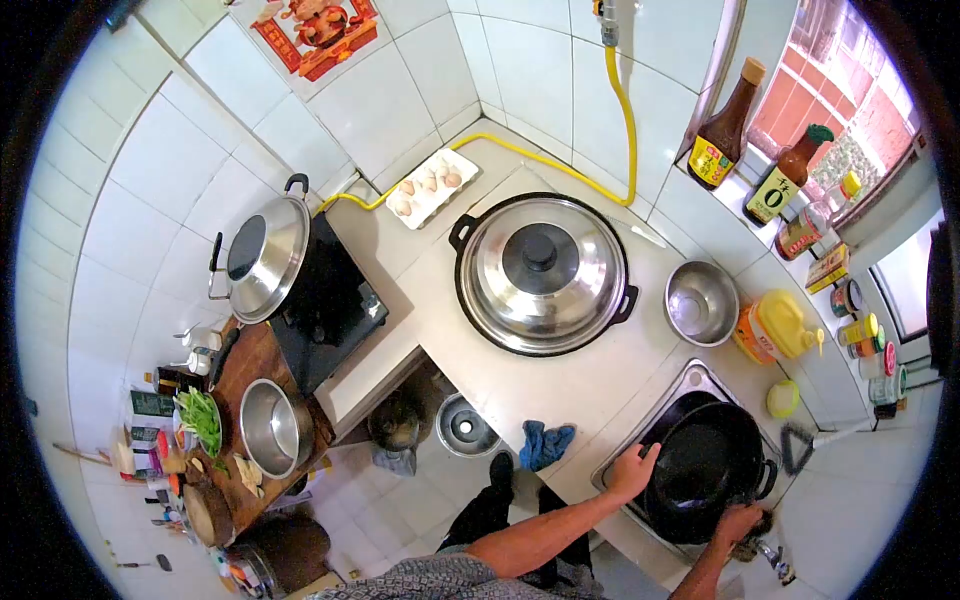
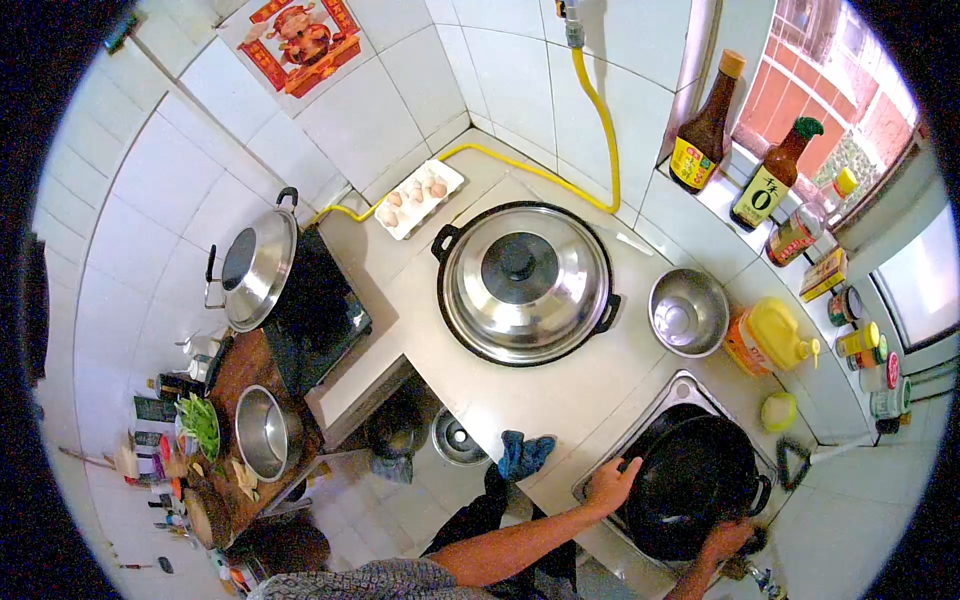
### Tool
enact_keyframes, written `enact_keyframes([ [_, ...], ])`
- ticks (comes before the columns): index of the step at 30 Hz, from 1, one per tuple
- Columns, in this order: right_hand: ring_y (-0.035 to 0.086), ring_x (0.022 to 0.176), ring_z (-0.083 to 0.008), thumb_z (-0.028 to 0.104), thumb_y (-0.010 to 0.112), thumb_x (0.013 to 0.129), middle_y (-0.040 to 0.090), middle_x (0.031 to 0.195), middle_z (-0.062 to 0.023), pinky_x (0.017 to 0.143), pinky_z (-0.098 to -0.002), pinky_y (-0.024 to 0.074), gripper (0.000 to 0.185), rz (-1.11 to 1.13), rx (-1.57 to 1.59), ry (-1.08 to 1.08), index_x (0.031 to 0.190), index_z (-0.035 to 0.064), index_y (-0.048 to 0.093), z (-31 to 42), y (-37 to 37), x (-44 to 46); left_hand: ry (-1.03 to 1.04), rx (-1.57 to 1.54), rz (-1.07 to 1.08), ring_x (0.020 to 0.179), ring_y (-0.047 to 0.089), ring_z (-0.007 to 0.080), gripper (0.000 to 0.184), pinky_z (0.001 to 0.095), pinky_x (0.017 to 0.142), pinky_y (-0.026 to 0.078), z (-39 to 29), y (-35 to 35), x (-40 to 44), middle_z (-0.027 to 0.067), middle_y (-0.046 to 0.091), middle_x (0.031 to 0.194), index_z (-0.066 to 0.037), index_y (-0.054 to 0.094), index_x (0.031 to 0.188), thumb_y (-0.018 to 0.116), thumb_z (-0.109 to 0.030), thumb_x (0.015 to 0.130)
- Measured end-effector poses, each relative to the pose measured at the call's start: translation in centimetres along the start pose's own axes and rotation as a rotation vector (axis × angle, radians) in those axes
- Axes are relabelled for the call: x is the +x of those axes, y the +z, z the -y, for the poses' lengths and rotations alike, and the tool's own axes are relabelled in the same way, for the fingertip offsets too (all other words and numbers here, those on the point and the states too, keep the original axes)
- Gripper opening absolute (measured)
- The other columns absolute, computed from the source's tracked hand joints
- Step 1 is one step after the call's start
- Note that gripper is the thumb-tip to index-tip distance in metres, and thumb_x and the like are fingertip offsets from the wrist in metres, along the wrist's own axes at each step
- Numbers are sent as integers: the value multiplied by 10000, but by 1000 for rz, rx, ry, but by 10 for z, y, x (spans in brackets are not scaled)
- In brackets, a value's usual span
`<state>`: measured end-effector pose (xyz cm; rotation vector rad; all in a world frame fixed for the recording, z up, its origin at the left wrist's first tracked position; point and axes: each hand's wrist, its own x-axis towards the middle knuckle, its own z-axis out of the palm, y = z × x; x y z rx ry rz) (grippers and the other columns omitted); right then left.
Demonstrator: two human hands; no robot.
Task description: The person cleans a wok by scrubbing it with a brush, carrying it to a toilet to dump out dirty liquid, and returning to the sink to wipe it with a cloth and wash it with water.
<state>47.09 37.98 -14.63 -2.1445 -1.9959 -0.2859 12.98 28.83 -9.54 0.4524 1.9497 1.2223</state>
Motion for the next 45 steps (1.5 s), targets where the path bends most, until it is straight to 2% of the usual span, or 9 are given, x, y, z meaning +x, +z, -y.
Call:
enact_keyframes([
  [4,549,1000,-431,67,513,877,551,1110,-268,868,-487,454,292,157,-29,109,1135,-60,563,16,-34,-21,-11,-21,10,599,592,415,583,513,567,434,-1,2,1,221,573,593,40,614,798,567,-525,935],
  [6,546,1009,-430,58,513,879,553,1116,-263,878,-480,451,302,201,16,148,1152,-62,565,26,-55,-39,121,-40,-176,593,585,419,584,519,563,423,11,12,2,225,564,586,37,606,779,565,-524,936],
  [9,549,1012,-430,38,514,883,566,1101,-245,885,-475,450,315,228,147,164,1181,-49,570,28,-75,-58,-16,-14,-21,609,588,419,605,515,569,426,2,3,0,233,569,604,43,608,773,559,-538,934],
  [14,559,994,-415,33,533,880,584,1049,-234,884,-476,452,282,296,193,-166,1142,-41,604,73,-118,-99,-59,-15,-37,638,582,410,624,508,589,423,9,7,0,223,561,618,49,610,796,544,-556,936],
  [18,555,1016,-417,45,544,873,589,1032,-228,903,-476,448,277,388,271,-137,1129,-36,612,122,-129,-122,-65,20,44,637,595,378,669,494,603,437,5,1,3,209,580,622,100,636,974,538,-561,939],
  [27,617,965,-387,182,549,950,638,1049,-198,841,-441,499,257,425,550,-303,1112,-2,624,228,-106,-89,-2,-31,61,732,616,443,600,500,658,452,7,-2,5,244,623,712,40,639,929,497,-542,957],
  [31,616,953,-384,177,564,945,638,1038,-195,830,-439,495,241,416,608,-303,1100,4,628,256,-99,-64,-62,93,171,745,641,399,547,479,687,481,-4,-15,8,228,658,786,23,650,981,515,-507,964],
  [42,606,832,-381,94,687,830,603,865,-177,707,-454,483,142,628,568,-611,927,7,630,166,-130,-83,-36,77,69,848,613,475,587,523,735,464,0,-8,9,283,645,867,31,642,981,479,-532,966],
  [45,594,810,-366,169,697,819,607,874,-162,685,-467,475,147,735,540,-667,918,71,651,132,-150,-69,-19,125,124,855,615,476,590,528,731,463,2,-12,10,289,646,866,35,643,964,492,-535,960],
])
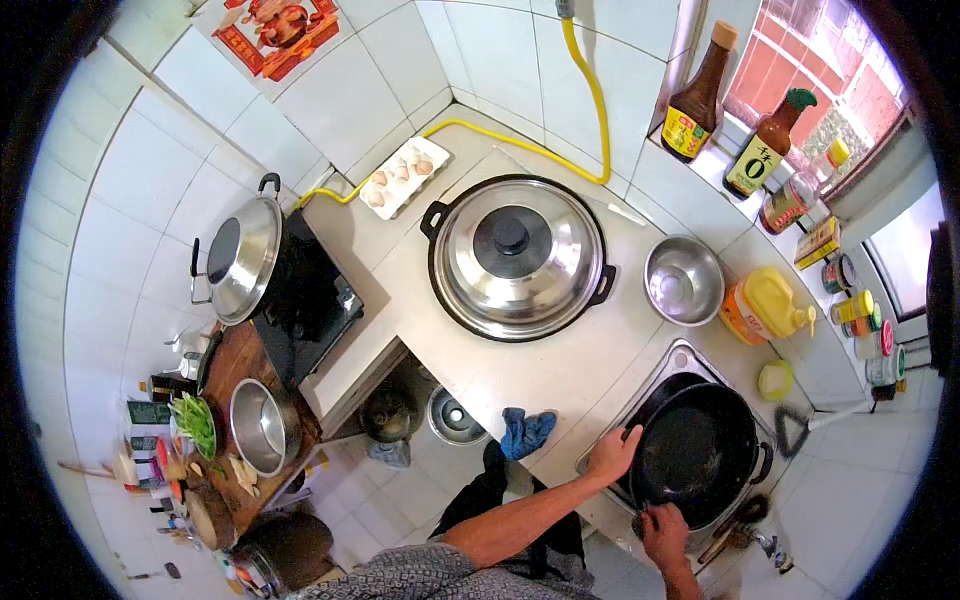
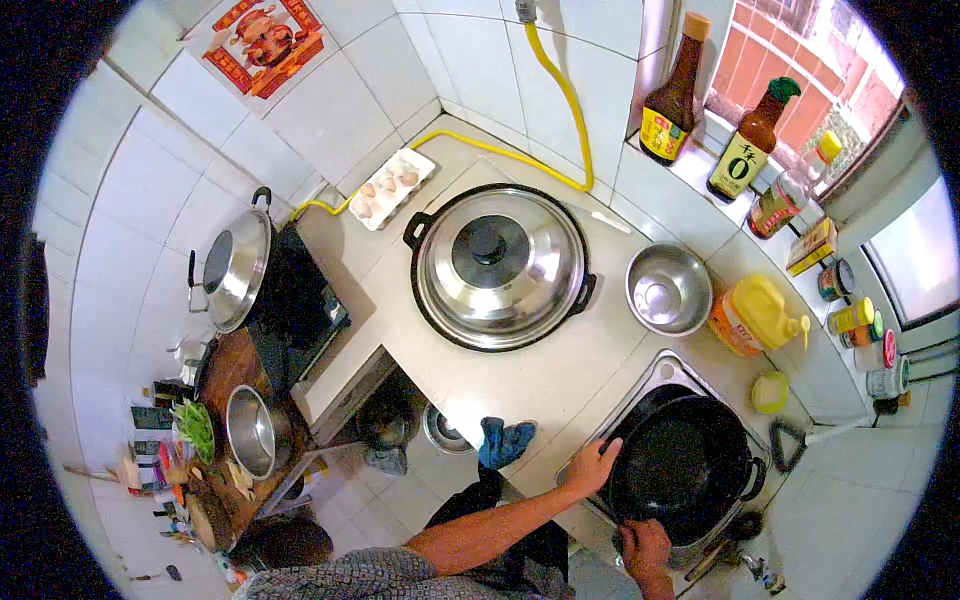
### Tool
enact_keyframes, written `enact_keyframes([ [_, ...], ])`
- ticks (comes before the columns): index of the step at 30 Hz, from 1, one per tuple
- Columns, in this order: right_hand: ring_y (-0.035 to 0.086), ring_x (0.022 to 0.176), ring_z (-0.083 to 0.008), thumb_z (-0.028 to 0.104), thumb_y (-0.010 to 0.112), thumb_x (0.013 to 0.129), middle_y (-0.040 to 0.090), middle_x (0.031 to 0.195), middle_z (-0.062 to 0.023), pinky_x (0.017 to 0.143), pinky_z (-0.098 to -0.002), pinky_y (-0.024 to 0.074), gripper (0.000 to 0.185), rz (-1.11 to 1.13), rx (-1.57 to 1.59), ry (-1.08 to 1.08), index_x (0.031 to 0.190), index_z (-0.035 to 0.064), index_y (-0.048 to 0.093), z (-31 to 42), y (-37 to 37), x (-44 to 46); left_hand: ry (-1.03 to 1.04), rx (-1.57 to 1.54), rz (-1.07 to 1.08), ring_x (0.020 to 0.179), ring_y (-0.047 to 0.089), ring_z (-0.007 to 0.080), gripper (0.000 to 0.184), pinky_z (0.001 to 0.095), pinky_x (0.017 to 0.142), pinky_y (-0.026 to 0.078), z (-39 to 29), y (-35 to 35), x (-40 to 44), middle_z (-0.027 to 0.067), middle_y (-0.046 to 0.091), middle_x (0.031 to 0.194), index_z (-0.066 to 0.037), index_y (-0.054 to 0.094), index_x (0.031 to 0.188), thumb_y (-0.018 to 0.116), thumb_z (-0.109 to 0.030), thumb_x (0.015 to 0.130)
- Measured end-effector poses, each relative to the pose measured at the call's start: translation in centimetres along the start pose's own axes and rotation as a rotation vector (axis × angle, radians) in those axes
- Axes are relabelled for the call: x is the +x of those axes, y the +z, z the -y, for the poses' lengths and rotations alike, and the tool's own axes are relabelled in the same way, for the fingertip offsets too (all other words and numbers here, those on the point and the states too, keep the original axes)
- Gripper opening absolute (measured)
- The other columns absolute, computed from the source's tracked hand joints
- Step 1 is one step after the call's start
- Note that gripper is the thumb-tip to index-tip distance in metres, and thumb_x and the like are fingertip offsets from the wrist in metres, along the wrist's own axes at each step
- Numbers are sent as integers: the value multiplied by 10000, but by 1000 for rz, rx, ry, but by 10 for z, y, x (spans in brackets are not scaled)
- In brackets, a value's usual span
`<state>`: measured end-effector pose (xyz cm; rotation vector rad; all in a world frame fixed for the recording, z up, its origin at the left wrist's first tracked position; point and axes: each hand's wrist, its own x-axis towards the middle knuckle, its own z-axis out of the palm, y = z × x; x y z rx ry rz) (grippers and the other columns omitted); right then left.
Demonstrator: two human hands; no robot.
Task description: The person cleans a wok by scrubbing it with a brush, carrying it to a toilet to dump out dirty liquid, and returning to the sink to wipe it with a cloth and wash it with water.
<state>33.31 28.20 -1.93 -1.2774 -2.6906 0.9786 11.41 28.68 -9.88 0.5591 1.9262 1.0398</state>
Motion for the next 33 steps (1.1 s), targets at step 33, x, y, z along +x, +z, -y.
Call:
enact_keyframes([
  [33,582,971,-400,97,652,845,586,1072,-184,820,-480,490,298,-396,-372,314,1123,31,566,-94,13,48,81,20,-6,764,631,455,541,495,685,492,0,4,-4,261,653,793,24,639,909,529,-504,953],
])
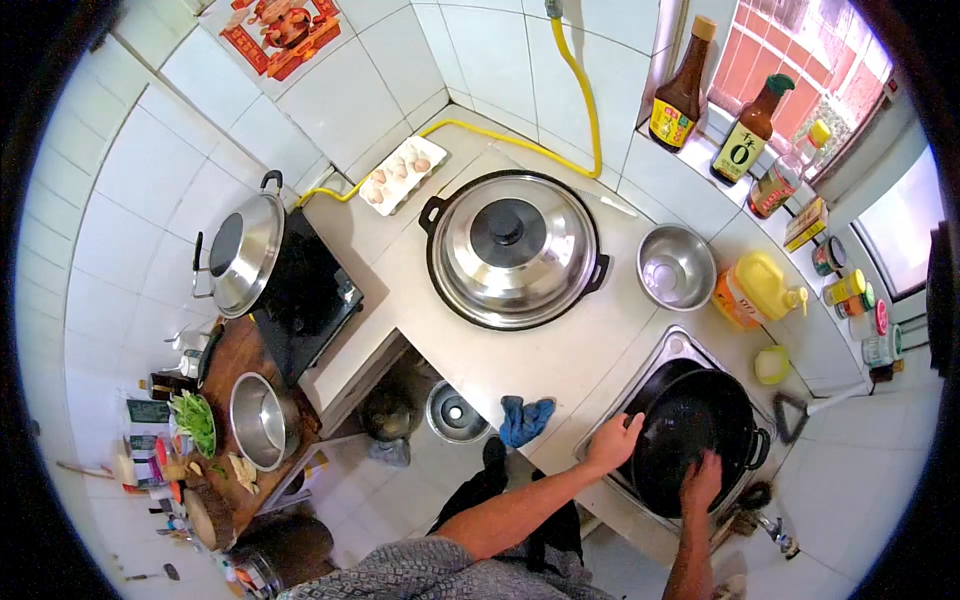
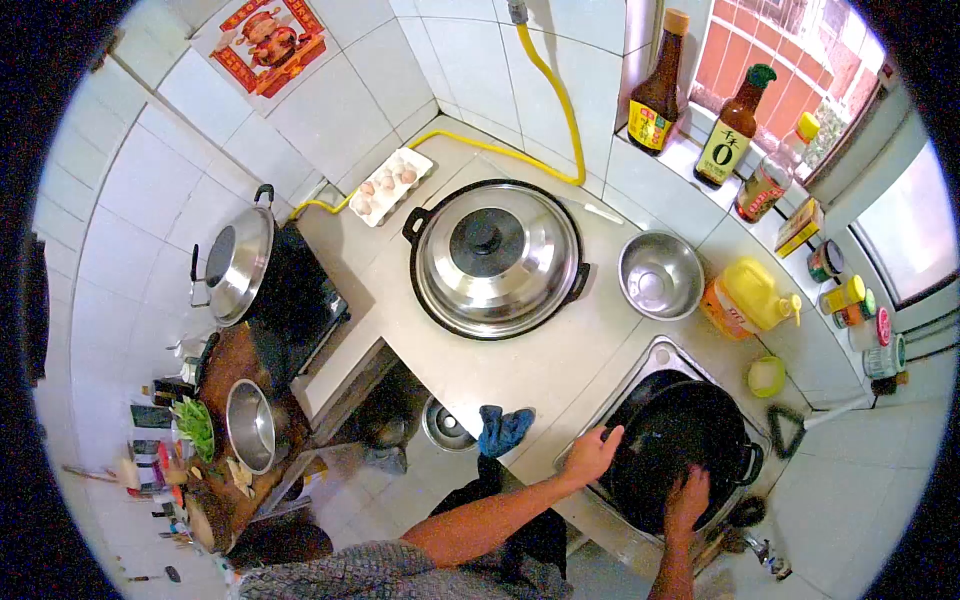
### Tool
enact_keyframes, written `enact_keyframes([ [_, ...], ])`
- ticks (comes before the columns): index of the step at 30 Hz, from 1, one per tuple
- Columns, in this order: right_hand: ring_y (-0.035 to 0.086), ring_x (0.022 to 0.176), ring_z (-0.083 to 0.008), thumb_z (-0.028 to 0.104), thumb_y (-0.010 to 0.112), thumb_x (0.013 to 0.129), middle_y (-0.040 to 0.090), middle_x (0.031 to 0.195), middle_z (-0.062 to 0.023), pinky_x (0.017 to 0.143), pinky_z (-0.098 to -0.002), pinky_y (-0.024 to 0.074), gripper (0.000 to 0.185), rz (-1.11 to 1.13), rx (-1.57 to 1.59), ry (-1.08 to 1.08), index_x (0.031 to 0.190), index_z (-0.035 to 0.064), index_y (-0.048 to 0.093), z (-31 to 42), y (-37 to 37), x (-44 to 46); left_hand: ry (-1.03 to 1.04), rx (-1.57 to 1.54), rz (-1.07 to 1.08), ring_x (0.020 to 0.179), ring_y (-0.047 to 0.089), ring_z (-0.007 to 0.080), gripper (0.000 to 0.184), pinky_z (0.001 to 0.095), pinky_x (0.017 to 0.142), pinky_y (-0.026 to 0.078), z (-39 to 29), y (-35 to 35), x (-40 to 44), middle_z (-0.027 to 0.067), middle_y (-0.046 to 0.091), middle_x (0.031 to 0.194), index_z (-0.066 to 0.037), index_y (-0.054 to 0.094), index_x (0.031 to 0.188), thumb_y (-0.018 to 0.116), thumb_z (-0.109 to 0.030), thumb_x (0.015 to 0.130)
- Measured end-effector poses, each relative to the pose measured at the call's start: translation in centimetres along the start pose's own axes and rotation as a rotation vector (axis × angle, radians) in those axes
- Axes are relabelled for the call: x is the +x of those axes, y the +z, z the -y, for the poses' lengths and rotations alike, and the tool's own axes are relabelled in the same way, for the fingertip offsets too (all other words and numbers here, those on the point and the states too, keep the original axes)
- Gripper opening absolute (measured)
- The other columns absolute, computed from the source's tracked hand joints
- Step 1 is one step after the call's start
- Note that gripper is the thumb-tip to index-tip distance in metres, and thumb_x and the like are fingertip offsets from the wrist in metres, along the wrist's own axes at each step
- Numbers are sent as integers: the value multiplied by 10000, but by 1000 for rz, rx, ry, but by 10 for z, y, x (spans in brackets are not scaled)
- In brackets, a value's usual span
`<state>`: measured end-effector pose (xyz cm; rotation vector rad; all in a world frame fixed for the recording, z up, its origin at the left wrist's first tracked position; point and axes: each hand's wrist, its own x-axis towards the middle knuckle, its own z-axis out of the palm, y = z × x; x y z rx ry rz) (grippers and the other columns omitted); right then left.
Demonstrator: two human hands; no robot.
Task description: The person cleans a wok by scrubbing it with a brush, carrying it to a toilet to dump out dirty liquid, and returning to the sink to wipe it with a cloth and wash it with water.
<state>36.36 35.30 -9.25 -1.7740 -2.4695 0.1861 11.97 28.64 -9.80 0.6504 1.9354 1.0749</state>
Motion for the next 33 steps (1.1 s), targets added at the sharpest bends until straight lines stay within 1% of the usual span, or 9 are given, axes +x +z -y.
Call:
enact_keyframes([
  [7,568,1032,-449,-2,693,723,594,1123,-239,903,-479,479,394,69,202,0,1107,9,608,-61,88,-2,18,-8,-19,781,610,481,527,529,680,468,-3,1,-1,277,641,791,32,622,879,522,-478,965],
  [12,561,1066,-456,21,707,749,604,1131,-256,935,-468,464,407,154,558,11,1139,-24,600,45,108,10,10,-10,-48,795,612,485,502,525,684,474,-4,4,-1,282,641,806,33,626,874,542,-454,960],
  [15,537,1104,-441,47,651,817,593,1163,-244,935,-456,456,302,-227,275,-245,1114,2,623,20,127,92,27,-26,-56,786,608,485,480,521,674,473,-7,-2,-3,278,637,792,26,627,865,554,-440,957],
  [17,517,1137,-429,56,608,853,580,1217,-220,938,-445,453,253,69,25,71,1101,14,635,2,65,113,23,-50,-38,777,606,482,468,520,665,470,-11,-7,-4,276,633,781,20,627,860,558,-433,957],
  [19,567,1064,-425,59,608,852,618,1172,-203,904,-445,474,213,-56,-210,-21,1059,20,646,-38,50,68,-22,-77,5,750,597,478,465,520,644,458,-18,-8,-5,275,621,761,20,609,825,564,-423,957],
  [22,619,932,-443,79,640,834,668,1046,-200,844,-468,496,192,167,74,230,1018,36,668,-24,60,-11,22,-20,-52,608,590,382,452,460,579,446,-6,4,-5,223,615,682,16,611,820,578,-414,957],
  [25,608,971,-449,99,687,804,656,1071,-219,873,-463,487,283,260,356,59,1078,38,662,36,77,-9,103,1,-91,581,574,380,436,456,556,438,-6,4,-6,214,599,653,12,603,811,584,-399,957],
  [29,556,1076,-427,98,678,811,603,1160,-243,950,-448,444,364,-62,294,-119,1160,18,611,5,124,92,89,-8,-54,697,574,482,459,511,596,441,-19,-5,-11,258,591,693,7,578,768,577,-411,957],
  [33,612,969,-425,84,678,779,636,1082,-240,840,-477,505,355,136,-15,74,1124,12,634,-41,66,61,44,-43,-50,697,574,475,475,509,609,440,-17,-13,-10,267,591,708,17,580,791,560,-425,962],
])
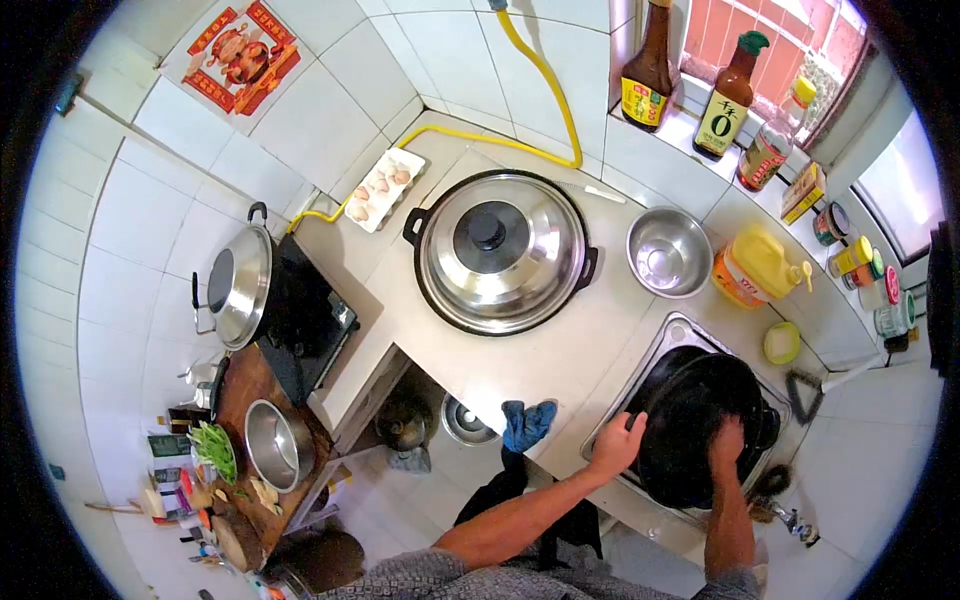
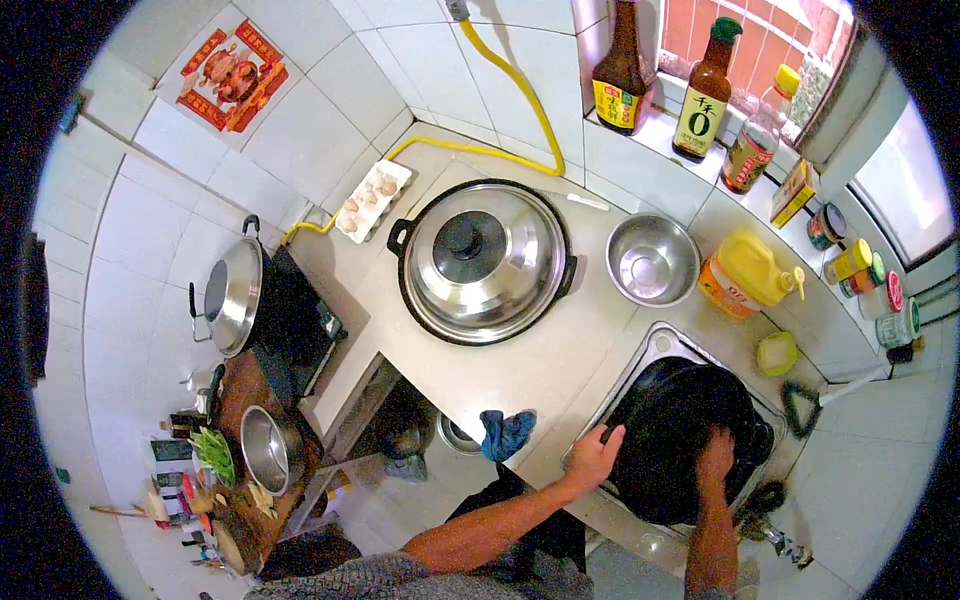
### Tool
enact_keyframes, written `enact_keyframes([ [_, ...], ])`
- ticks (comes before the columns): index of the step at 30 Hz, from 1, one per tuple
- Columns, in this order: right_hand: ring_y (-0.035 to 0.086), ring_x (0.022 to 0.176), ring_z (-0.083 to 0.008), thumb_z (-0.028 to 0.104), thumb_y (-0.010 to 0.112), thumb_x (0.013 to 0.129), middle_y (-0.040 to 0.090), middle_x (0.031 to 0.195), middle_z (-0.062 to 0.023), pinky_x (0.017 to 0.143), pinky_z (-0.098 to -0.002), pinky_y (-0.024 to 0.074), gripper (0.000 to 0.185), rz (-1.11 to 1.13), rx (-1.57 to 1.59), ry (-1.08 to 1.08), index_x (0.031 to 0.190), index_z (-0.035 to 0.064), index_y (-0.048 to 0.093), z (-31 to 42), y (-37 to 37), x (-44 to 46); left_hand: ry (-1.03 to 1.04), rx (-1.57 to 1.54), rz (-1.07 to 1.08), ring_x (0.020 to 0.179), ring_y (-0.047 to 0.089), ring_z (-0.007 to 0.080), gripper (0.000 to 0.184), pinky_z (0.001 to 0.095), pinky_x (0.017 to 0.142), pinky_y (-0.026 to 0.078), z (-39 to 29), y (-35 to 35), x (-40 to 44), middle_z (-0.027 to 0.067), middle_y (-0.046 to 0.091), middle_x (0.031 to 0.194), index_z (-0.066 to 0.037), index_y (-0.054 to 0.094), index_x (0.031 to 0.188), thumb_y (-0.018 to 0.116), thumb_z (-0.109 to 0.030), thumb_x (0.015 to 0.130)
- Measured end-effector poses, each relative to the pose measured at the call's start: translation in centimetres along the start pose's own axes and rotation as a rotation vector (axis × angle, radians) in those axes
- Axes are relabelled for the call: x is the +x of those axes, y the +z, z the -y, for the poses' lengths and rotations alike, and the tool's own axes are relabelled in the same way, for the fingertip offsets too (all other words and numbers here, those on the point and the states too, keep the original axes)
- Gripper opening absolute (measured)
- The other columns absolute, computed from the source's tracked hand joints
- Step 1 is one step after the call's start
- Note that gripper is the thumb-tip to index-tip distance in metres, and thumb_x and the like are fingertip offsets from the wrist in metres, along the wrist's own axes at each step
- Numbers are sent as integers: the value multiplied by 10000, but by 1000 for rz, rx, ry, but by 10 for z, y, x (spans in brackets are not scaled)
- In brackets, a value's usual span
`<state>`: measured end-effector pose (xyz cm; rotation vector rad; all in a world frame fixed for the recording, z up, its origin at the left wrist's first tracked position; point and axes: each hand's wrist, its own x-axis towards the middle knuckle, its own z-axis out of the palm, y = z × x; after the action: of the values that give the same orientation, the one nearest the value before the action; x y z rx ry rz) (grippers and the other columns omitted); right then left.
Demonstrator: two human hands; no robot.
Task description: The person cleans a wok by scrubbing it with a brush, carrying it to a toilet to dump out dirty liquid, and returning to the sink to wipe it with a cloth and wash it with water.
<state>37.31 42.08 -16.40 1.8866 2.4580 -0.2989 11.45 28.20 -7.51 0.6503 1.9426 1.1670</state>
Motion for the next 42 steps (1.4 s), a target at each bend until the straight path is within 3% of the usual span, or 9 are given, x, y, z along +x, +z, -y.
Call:
enact_keyframes([
  [4,613,1001,-443,90,703,745,658,1020,-260,837,-478,504,328,355,230,-65,1056,2,651,69,-39,-86,-63,-22,18,711,579,476,489,512,629,442,0,1,4,271,598,722,26,595,825,547,-440,965],
  [9,579,1005,-453,69,670,762,633,1068,-233,856,-472,484,338,-222,358,-182,1088,-8,625,100,63,16,-4,10,-6,733,597,467,486,509,654,459,11,2,10,266,617,744,30,608,846,548,-437,966],
  [14,585,1025,-411,127,643,821,583,1159,-223,814,-481,515,353,-186,-214,-131,1163,46,605,9,-17,25,-18,84,6,757,645,420,473,463,676,496,9,2,4,248,661,813,24,646,970,555,-440,963],
  [18,595,1018,-435,146,684,780,631,1084,-230,826,-495,511,374,254,75,18,1123,17,610,18,13,-76,-53,86,63,798,642,432,482,468,708,496,9,6,6,259,664,854,30,645,992,553,-443,962],
  [24,561,1072,-456,104,641,862,608,1120,-256,955,-468,448,313,-95,475,-168,1146,-19,592,107,10,16,-135,100,149,946,615,502,605,517,824,485,0,-13,14,334,642,956,76,629,1023,500,-511,953],
  [28,582,1046,-417,139,632,855,620,1099,-254,888,-470,494,328,-89,545,233,1143,-14,601,29,7,12,-198,0,185,800,654,345,566,440,746,498,5,-12,15,245,652,788,89,628,962,540,-470,956],
  [32,603,1014,-428,149,677,805,639,1088,-230,877,-478,500,364,264,367,174,1138,13,618,38,15,-60,-224,-36,147,456,548,158,471,333,449,432,11,-1,16,93,596,599,57,638,884,552,-397,980],
  [36,608,1004,-423,121,658,806,645,1075,-207,894,-490,493,300,-94,476,-119,1094,44,623,114,41,-27,-136,-157,180,453,541,159,436,322,444,429,5,-5,12,68,567,561,53,622,845,567,-358,981],
  [42,611,937,-427,165,618,854,636,944,-209,793,-497,508,201,-133,190,187,1039,88,630,30,-21,6,-176,-190,194,424,490,125,419,305,409,393,1,-9,10,27,509,533,-11,574,751,554,-354,991],
])
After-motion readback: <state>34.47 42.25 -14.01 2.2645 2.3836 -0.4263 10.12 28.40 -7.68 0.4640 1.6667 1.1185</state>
